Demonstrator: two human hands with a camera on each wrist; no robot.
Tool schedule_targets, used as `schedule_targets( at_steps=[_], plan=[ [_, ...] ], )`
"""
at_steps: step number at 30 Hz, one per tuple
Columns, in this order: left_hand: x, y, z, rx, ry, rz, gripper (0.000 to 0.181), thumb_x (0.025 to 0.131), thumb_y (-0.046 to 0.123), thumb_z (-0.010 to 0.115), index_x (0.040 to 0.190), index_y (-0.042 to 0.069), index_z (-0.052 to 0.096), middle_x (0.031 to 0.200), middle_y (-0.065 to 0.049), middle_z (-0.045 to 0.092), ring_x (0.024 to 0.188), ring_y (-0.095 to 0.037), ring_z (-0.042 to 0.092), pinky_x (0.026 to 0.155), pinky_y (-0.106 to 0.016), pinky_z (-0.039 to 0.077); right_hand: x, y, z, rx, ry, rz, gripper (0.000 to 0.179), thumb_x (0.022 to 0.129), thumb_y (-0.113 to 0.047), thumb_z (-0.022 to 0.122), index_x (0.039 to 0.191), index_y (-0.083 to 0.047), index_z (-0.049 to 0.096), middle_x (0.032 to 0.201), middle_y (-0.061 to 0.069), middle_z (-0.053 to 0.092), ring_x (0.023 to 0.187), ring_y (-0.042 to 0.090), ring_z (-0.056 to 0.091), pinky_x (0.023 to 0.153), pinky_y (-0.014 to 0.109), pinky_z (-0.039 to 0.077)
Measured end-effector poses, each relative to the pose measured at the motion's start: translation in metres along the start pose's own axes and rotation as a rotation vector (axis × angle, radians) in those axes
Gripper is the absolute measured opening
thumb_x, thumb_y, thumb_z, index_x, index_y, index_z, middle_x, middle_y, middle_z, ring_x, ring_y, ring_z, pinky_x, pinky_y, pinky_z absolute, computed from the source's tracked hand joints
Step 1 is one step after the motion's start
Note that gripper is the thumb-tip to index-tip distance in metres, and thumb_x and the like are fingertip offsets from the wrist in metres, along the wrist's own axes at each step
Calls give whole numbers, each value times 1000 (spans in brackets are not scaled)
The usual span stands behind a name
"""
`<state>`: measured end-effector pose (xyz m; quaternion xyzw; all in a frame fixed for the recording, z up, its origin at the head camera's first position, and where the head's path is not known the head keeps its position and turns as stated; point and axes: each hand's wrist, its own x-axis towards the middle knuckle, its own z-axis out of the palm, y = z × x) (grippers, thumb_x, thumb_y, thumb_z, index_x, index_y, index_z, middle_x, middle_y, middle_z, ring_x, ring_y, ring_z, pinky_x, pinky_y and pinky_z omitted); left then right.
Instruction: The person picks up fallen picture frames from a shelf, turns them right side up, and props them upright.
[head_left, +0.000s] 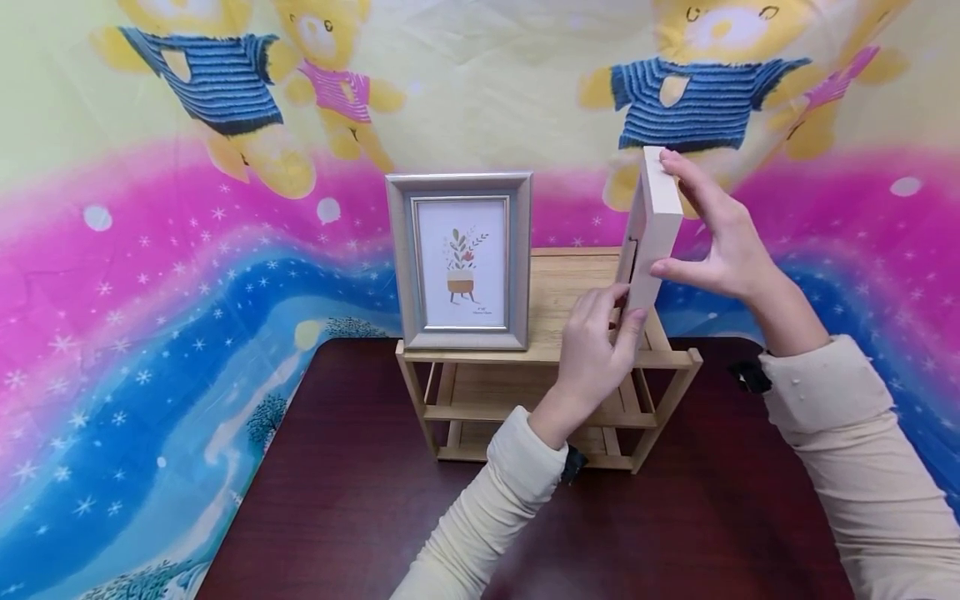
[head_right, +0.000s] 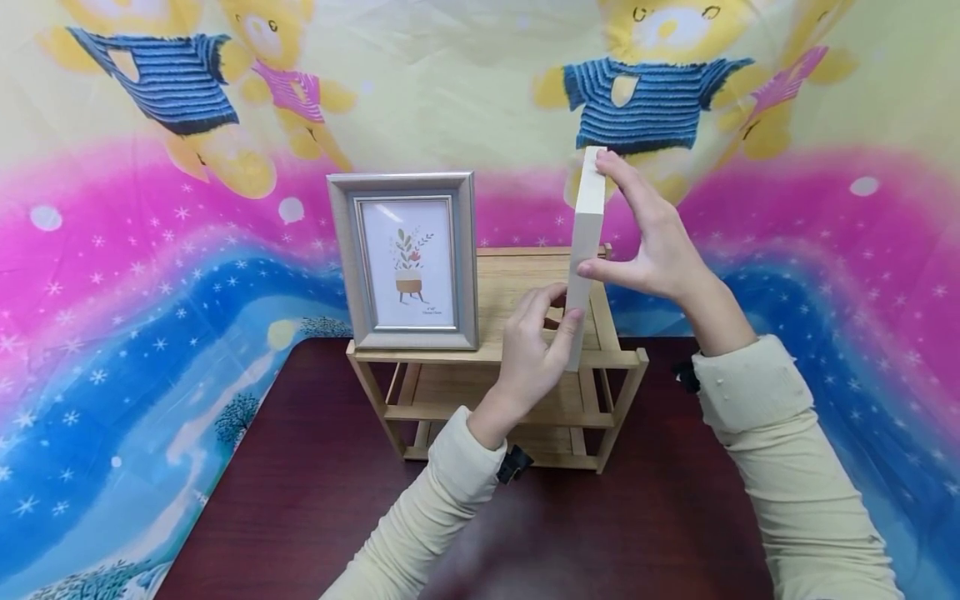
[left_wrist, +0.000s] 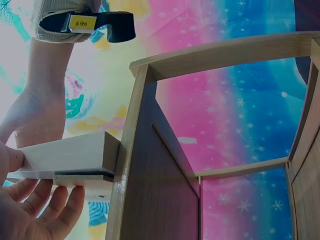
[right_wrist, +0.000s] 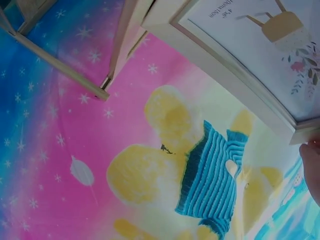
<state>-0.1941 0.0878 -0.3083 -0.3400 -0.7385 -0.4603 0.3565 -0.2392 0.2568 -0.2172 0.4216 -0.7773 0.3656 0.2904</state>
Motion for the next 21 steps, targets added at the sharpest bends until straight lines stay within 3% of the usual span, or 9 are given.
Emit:
schedule_targets(
  at_steps=[3, 8, 12, 18, 21],
  plan=[
    [-1, -1, 0, -44, -12, -4, 24, 90, 10, 52, 109, -5, 56, 95, -13, 60, 84, -21, 56, 69, -11, 44, 1, 0, -2, 46, -23, -12, 94, 70, -46, 73, 136, 6, 32, 144, 18, 28, 132, 24, 27, 107, 35, 24],
    [-2, -4, -3, -58, -42, 18, 30, 89, 1, 43, 114, -4, 59, 103, -14, 63, 95, -20, 58, 82, -15, 44, 0, 1, -3, 98, -18, -13, 93, 69, -41, 76, 134, 9, 33, 143, 19, 30, 130, 24, 30, 106, 31, 26],
    [-1, -5, -8, 45, -43, 71, 31, 84, -2, 47, 111, -1, 62, 100, -11, 66, 93, -19, 60, 85, -16, 43, -1, 3, -3, 111, -8, -11, 93, 68, -39, 78, 133, 10, 33, 143, 20, 30, 129, 23, 32, 105, 30, 27],
    [-1, -9, -12, 293, -23, 131, 30, 75, -3, 60, 102, 6, 67, 96, -5, 65, 87, -16, 60, 70, -15, 48, -1, 2, -3, 130, -12, 3, 91, 68, -34, 79, 133, 9, 32, 143, 20, 29, 129, 23, 32, 105, 30, 27],
    [0, -11, -14, 304, -14, 110, 33, 72, -7, 59, 103, 4, 66, 97, -8, 60, 84, -17, 59, 64, -14, 47, 0, 1, -2, 137, -23, 10, 90, 68, -31, 80, 134, 9, 32, 143, 20, 29, 129, 23, 31, 105, 30, 27]
  ],
)
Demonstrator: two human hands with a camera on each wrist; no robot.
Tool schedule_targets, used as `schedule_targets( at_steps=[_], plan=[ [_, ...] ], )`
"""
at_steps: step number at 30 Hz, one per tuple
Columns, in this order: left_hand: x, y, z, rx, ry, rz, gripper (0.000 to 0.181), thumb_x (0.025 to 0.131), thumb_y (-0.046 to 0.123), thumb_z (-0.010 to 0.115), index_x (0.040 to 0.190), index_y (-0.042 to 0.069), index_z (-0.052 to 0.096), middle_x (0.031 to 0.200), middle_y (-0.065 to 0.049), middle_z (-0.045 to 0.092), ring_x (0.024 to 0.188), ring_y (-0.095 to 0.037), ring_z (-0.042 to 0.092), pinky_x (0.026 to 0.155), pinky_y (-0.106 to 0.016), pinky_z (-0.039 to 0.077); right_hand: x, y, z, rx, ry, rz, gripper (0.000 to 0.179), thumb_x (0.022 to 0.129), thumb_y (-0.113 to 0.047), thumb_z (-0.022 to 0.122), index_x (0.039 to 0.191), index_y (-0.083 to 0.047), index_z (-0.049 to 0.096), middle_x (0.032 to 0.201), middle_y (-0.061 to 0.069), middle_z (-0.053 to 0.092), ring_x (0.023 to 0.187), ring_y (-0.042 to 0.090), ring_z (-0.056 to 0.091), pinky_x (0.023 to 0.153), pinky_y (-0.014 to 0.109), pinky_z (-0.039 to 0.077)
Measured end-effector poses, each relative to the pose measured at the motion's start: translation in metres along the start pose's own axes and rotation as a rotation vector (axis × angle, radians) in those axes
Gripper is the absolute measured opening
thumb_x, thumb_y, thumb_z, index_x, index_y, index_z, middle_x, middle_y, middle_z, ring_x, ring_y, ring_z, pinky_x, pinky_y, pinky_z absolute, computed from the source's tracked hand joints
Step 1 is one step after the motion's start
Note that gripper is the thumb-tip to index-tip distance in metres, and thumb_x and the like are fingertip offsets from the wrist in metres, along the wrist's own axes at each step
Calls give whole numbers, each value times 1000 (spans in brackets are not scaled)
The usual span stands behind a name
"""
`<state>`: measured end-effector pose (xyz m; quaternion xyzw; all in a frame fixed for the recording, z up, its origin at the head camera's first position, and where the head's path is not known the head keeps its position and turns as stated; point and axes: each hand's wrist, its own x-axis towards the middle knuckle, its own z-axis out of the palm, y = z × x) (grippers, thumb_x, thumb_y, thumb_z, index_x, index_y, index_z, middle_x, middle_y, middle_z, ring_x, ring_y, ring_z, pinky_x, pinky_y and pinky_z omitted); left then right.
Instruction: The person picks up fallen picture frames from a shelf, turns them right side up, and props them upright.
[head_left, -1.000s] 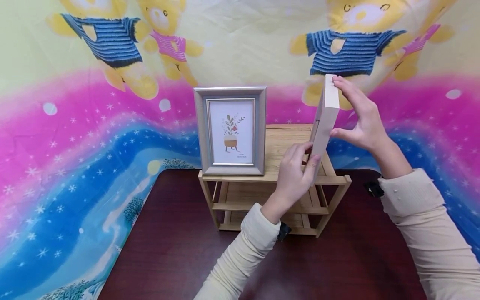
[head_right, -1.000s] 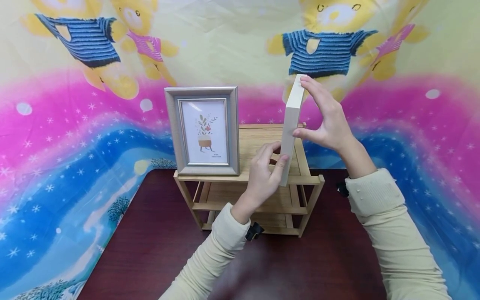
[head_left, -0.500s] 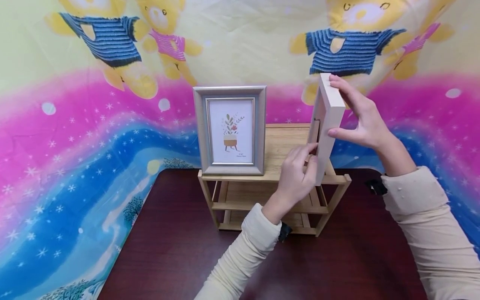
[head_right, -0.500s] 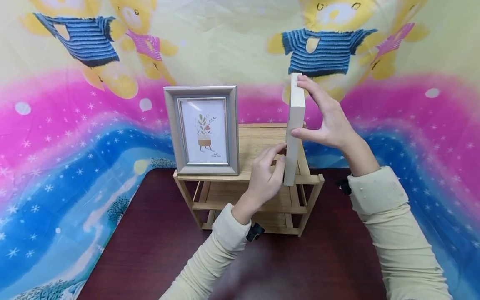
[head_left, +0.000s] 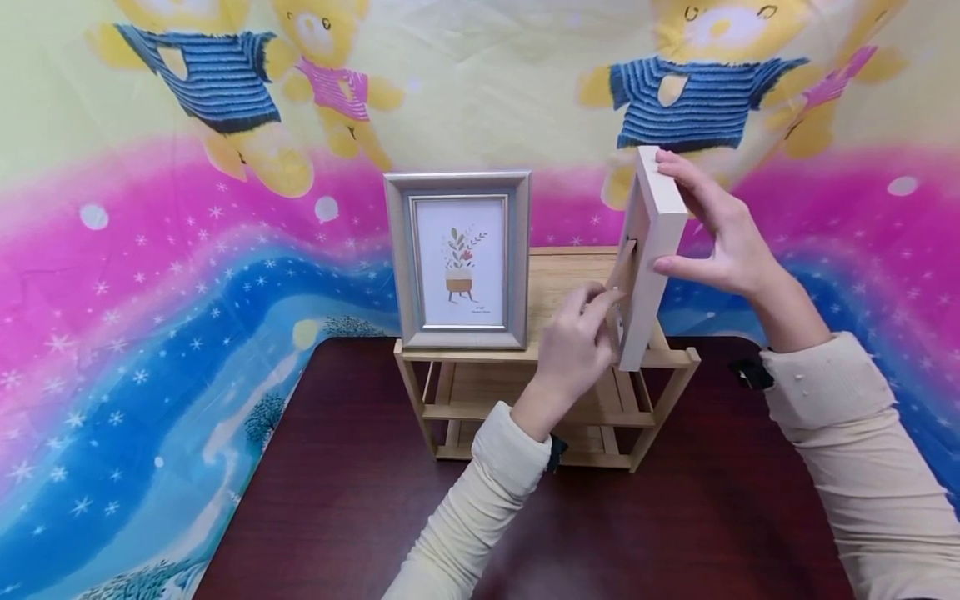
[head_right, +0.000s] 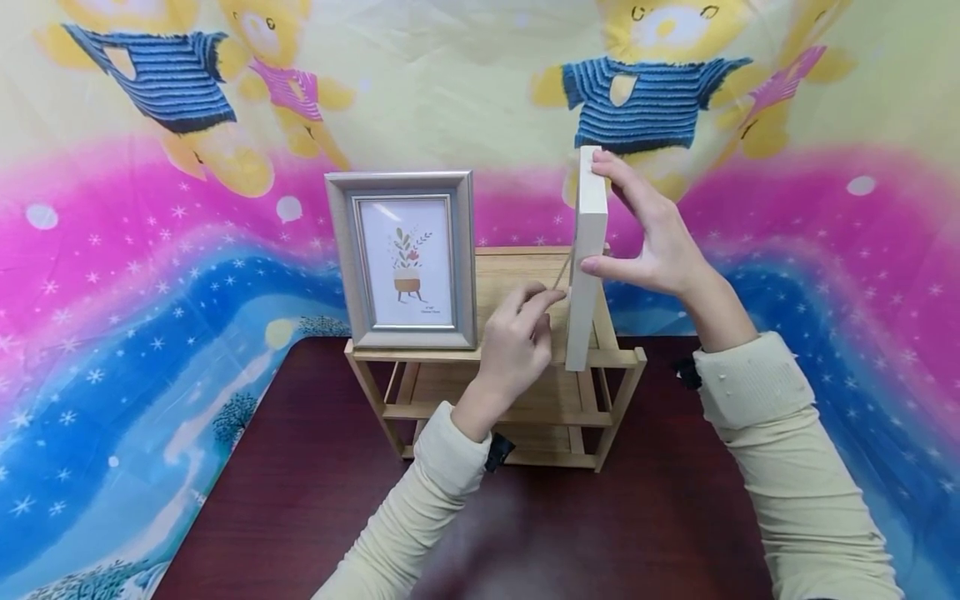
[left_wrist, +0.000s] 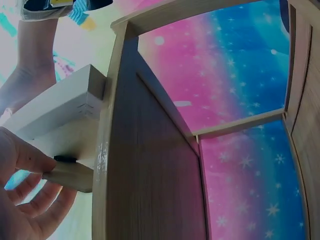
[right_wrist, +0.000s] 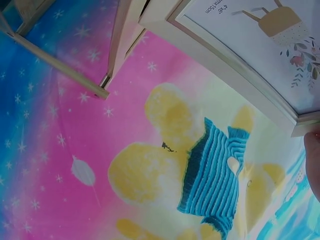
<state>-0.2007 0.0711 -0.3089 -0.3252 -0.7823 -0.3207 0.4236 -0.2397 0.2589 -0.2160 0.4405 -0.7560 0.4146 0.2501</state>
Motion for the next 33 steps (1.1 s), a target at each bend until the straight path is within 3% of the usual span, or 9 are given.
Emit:
schedule_targets(
  at_steps=[5, 11, 16, 22, 33],
  plan=[
    [1, -4, -3, -53, -48, -92, 29, 76, -7, 57, 105, -3, 60, 94, -12, 60, 78, -18, 60, 67, -17, 48, 5, -1, 1, 0, -29, 2, 90, 67, -29, 80, 134, 9, 32, 143, 20, 29, 130, 23, 30, 106, 31, 25],
    [1, -6, -5, -35, -99, -137, 23, 80, -4, 56, 102, -3, 61, 91, -10, 61, 80, -18, 61, 71, -18, 49, 13, -2, 0, -33, -97, 10, 88, 66, -23, 81, 134, 8, 34, 143, 19, 31, 131, 22, 29, 106, 31, 25],
    [-3, -7, -4, -44, -91, -148, 23, 80, -4, 56, 103, -3, 61, 89, -10, 60, 80, -19, 61, 72, -18, 49, 21, -5, -2, -89, -184, 33, 89, 61, -9, 83, 134, 4, 36, 144, 17, 29, 132, 20, 27, 107, 29, 23],
    [-6, -11, -3, -39, -60, -158, 23, 81, -5, 55, 103, -3, 61, 91, -11, 61, 82, -19, 61, 74, -18, 49, 29, -13, -2, -176, -274, 98, 95, 56, -6, 83, 139, -8, 36, 145, 7, 29, 132, 18, 26, 103, 55, 21],
    [-9, -15, 4, 11, -24, -140, 33, 79, -8, 54, 111, 1, 59, 95, -10, 62, 86, -19, 61, 78, -19, 47, 30, -15, -1, -199, -317, 123, 98, 56, -6, 83, 141, -11, 34, 148, 3, 26, 131, 21, 27, 98, 64, 20]
  ],
)
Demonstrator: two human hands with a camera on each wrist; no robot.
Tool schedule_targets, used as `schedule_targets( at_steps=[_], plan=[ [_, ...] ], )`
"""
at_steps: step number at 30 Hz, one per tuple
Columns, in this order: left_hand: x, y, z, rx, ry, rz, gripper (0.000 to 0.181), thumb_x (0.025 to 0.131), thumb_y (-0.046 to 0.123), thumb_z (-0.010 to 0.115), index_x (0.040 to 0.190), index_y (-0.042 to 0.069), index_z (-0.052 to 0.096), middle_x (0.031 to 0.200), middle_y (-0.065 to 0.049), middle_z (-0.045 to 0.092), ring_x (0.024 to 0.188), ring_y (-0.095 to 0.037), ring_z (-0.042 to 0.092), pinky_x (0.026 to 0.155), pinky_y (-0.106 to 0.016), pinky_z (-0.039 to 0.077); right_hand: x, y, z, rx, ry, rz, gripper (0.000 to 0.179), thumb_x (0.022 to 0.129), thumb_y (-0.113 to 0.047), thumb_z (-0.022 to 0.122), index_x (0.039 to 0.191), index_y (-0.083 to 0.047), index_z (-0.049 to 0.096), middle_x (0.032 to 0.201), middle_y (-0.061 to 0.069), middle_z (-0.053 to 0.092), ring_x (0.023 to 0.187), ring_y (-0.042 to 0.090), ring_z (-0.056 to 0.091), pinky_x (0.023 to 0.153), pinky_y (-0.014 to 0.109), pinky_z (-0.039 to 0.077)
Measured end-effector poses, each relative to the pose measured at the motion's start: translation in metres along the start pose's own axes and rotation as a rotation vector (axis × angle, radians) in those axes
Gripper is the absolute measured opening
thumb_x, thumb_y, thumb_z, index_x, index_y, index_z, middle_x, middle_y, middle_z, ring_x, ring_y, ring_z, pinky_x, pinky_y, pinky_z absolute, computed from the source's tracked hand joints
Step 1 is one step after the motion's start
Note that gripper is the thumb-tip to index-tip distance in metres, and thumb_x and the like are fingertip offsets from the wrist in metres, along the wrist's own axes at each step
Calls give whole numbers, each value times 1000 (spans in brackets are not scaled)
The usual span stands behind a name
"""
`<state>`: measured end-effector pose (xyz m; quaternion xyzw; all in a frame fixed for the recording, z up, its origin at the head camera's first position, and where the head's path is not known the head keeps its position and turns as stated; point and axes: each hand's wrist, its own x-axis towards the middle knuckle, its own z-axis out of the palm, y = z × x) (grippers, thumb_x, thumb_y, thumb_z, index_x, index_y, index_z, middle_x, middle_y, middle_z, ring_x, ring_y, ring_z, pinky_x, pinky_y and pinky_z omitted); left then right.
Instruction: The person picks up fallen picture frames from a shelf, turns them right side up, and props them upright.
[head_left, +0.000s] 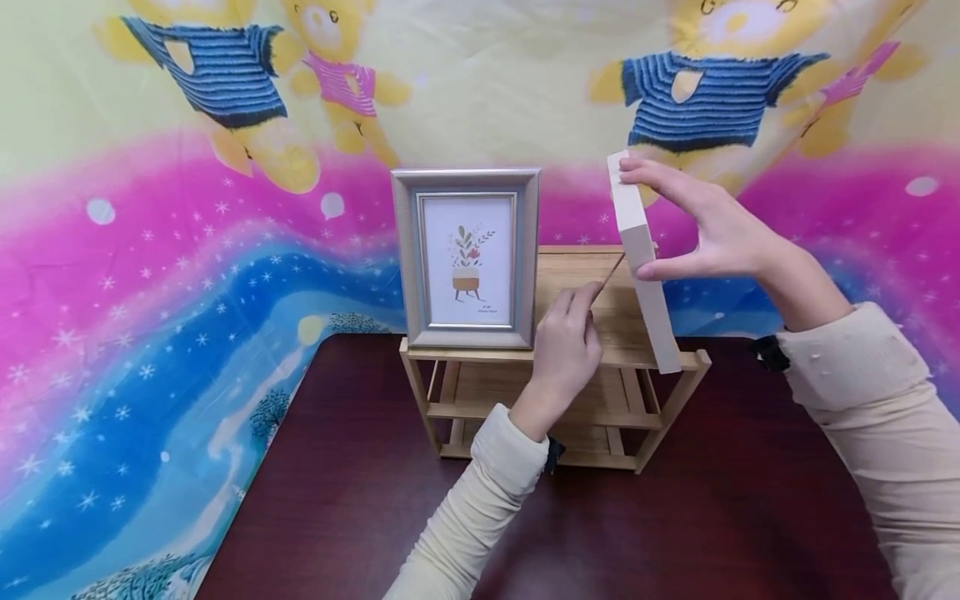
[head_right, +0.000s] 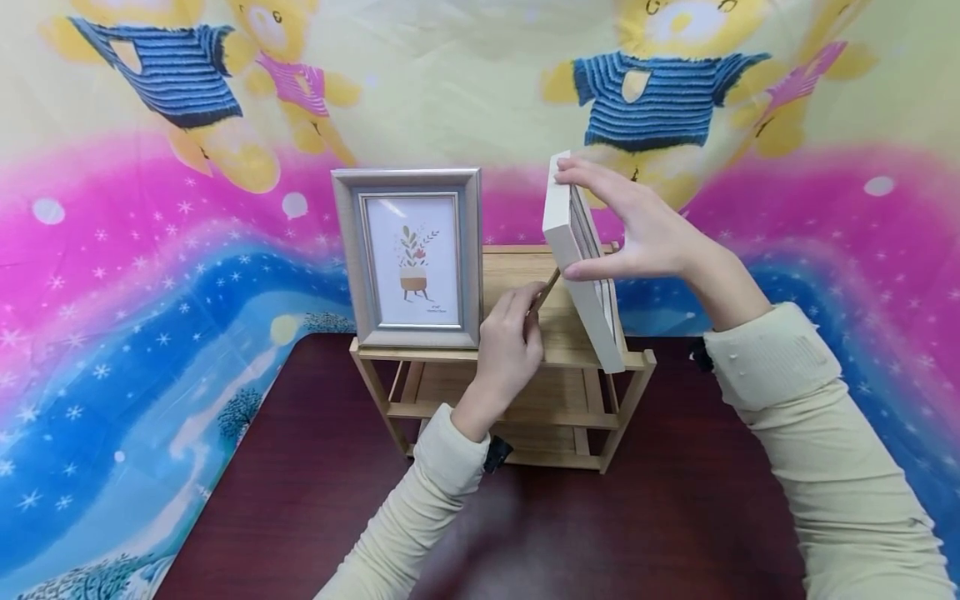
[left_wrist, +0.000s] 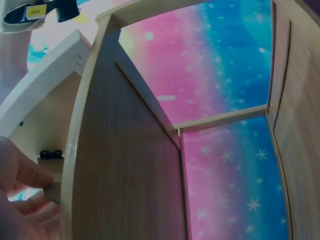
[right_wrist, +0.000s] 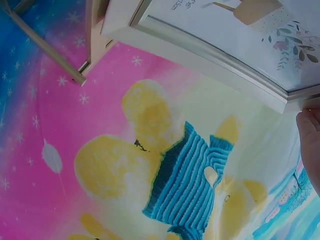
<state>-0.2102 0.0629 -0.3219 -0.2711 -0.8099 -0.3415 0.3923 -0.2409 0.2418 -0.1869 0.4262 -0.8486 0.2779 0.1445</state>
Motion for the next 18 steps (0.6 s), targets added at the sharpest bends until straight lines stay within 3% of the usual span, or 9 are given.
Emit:
schedule_targets(
  at_steps=[5, 9, 14, 18],
  plan=[
    [-3, -1, 1, 44, 19, 33, 36, 78, -5, 55, 112, 4, 62, 94, -10, 61, 81, -19, 60, 73, -21, 49, -2, 0, 1, -1, 8, 27, 97, 57, -6, 83, 141, -13, 34, 149, 1, 23, 131, 26, 27, 97, 65, 20],
    [-6, -1, 2, 68, 13, 41, 38, 80, 12, 59, 116, 5, 60, 95, -11, 60, 81, -20, 58, 68, -25, 49, -2, 0, 1, -1, 15, 26, 97, 57, -7, 83, 141, -13, 34, 148, 1, 24, 132, 24, 26, 98, 64, 20],
    [-10, 5, 0, 138, -47, 14, 64, 76, 47, 62, 126, 7, 53, 107, -12, 58, 97, -21, 55, 69, -29, 51, -3, 1, 2, -5, 31, 17, 96, 57, -10, 84, 140, -12, 35, 148, 1, 25, 132, 22, 26, 99, 63, 20],
    [-11, 8, 1, 205, -59, 13, 79, 70, 58, 65, 128, 7, 50, 113, -13, 57, 105, -23, 53, 73, -31, 51, -3, 2, 4, -24, 38, 17, 94, 60, -13, 83, 140, -13, 35, 148, 1, 25, 133, 21, 25, 99, 63, 20]
  ],
)
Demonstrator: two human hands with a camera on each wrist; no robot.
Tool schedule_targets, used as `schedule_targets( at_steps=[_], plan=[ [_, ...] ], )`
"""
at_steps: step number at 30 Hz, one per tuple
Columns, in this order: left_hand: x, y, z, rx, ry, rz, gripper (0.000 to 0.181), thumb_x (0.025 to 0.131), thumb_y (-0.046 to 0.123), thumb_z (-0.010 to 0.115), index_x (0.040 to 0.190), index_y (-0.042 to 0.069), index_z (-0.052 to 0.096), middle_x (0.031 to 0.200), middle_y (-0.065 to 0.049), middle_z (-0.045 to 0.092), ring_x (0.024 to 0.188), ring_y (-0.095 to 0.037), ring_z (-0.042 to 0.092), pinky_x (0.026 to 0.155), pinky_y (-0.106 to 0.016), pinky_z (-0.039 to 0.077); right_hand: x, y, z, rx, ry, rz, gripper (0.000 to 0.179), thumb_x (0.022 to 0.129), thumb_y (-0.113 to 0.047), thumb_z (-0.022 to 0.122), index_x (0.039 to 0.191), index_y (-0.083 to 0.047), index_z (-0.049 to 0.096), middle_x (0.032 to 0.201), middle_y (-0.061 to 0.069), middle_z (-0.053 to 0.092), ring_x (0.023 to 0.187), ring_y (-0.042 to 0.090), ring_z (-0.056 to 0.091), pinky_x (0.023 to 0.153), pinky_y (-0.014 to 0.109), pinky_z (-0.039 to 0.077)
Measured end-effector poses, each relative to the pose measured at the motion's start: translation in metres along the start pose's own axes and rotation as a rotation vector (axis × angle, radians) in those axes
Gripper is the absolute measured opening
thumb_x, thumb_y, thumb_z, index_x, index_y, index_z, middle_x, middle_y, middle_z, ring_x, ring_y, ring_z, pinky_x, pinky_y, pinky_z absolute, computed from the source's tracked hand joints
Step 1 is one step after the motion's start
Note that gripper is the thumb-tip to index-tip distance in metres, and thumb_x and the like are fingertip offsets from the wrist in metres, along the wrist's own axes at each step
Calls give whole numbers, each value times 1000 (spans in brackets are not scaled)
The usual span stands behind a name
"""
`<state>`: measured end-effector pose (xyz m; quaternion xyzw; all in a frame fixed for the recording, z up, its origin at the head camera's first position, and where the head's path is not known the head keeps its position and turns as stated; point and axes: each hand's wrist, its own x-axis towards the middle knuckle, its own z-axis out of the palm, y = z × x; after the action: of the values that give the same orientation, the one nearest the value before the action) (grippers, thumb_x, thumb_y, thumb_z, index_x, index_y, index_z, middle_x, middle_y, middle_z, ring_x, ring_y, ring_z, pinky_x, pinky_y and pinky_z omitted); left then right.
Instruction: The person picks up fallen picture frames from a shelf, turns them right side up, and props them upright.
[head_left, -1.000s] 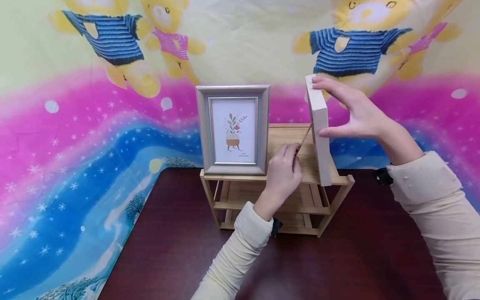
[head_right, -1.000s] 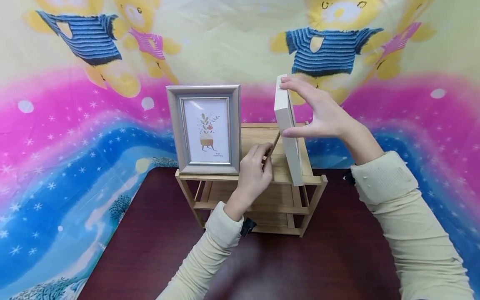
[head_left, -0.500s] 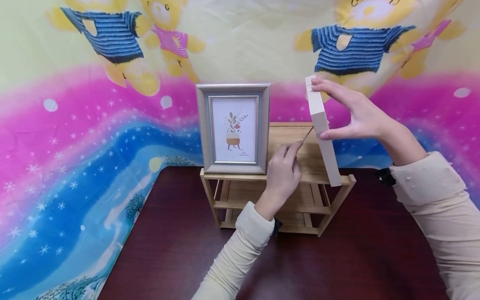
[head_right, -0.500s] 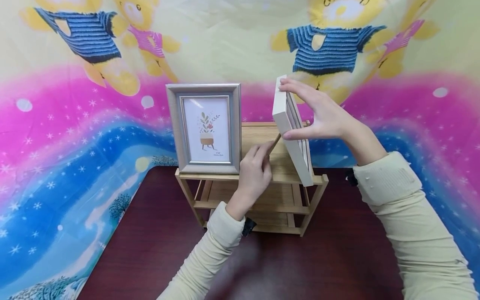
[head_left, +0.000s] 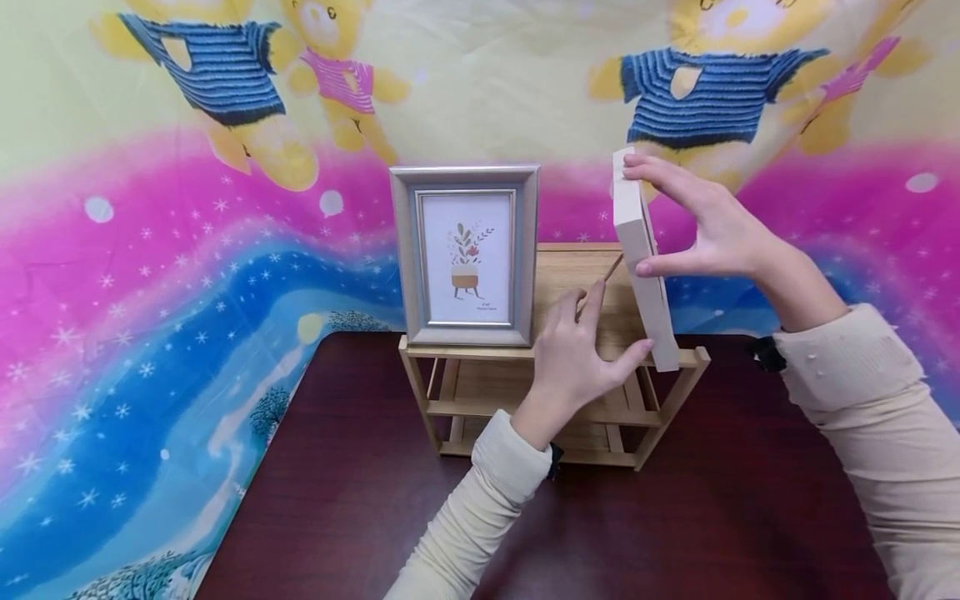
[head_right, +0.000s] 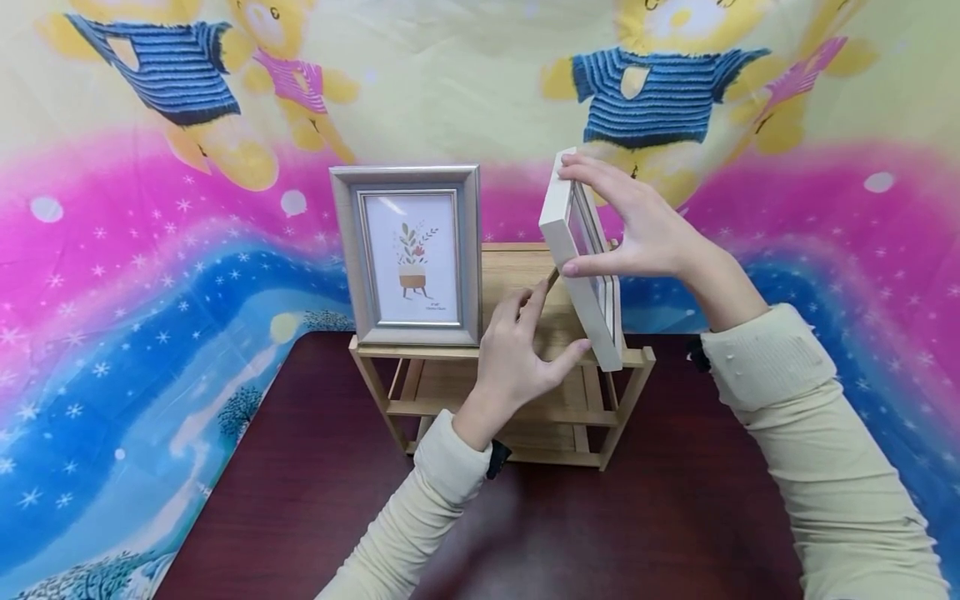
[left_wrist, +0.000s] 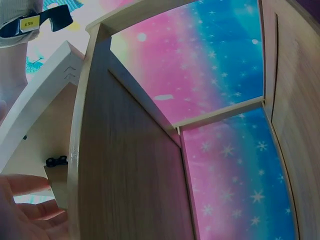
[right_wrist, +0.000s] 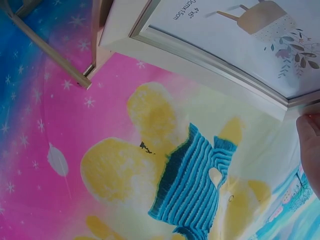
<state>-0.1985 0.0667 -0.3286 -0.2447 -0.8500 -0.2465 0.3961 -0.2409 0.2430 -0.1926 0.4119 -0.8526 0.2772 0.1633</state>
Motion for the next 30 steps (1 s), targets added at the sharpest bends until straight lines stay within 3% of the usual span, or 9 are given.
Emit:
schedule_targets(
  at_steps=[8, 12, 19, 25, 30],
  plan=[
    [1, 5, 3, 53, -5, -32, 89, 66, 65, 63, 131, 6, 47, 116, -13, 56, 107, -24, 53, 79, -33, 49, 0, 3, 3, -63, 28, -28, 91, 63, -23, 83, 139, -9, 35, 148, 6, 26, 132, 28, 26, 100, 60, 22],
    [2, 12, 3, 124, -39, -76, 92, 66, 70, 58, 131, 5, 47, 118, -12, 56, 107, -24, 53, 83, -32, 47, 0, 3, 4, -83, 43, -44, 91, 64, -30, 82, 138, -7, 36, 147, 10, 27, 133, 27, 24, 100, 59, 22],
    [4, 21, 5, 139, -54, -130, 99, 65, 73, 57, 132, 1, 44, 125, -12, 52, 112, -24, 51, 87, -34, 45, 0, 3, 5, -90, 49, -43, 91, 64, -34, 82, 138, -5, 36, 147, 12, 26, 135, 24, 20, 102, 59, 19],
    [4, 22, 6, 145, -48, -133, 100, 66, 72, 57, 133, 1, 42, 125, -12, 52, 111, -24, 51, 86, -32, 46, 1, 6, 3, -12, 79, -57, 87, 72, -51, 70, 137, -5, 37, 146, 10, 28, 133, 27, 23, 101, 59, 21],
    [4, 21, 5, 153, -58, -134, 100, 66, 73, 56, 134, 2, 42, 126, -12, 52, 112, -24, 51, 87, -32, 45, 2, 12, 3, 21, 111, -18, 76, 80, -50, 62, 138, -8, 38, 146, 7, 28, 133, 24, 25, 99, 61, 24]
  ],
)
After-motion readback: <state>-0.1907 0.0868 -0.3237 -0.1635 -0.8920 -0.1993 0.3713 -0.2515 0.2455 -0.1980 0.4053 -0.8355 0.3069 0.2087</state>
